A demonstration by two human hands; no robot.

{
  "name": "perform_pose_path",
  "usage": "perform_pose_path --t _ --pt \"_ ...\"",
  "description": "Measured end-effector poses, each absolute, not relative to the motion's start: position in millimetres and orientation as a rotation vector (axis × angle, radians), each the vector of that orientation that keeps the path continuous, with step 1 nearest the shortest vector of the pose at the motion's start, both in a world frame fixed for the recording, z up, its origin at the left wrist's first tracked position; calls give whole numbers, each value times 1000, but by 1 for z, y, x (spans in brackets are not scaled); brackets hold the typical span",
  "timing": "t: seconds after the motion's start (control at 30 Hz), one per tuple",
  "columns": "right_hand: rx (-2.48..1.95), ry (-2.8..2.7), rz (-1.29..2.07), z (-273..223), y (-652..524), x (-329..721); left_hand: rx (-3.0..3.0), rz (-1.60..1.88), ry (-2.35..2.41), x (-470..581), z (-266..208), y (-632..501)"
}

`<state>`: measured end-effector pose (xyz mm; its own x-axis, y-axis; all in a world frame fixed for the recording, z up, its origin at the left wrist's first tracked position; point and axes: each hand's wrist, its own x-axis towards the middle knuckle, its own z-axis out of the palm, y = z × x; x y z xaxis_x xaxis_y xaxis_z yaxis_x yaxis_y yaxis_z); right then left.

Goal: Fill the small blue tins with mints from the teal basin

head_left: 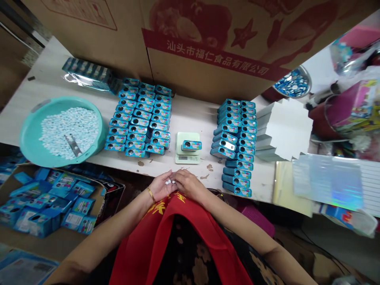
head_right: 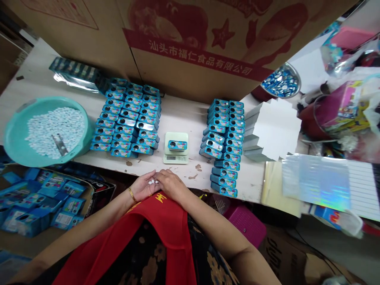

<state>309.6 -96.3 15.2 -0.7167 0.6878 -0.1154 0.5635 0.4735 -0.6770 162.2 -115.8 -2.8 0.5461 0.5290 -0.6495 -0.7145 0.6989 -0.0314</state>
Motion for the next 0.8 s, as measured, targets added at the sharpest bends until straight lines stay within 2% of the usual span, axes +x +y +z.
perform_pose_path --t 0.63,0.8 --pt "-1019 -2502 1022 20 -102 297 -306 642 733 165 -7 -113" --pt "-1041 -2263 1043 22 -82 305 -308 720 761 164 -7 -109"
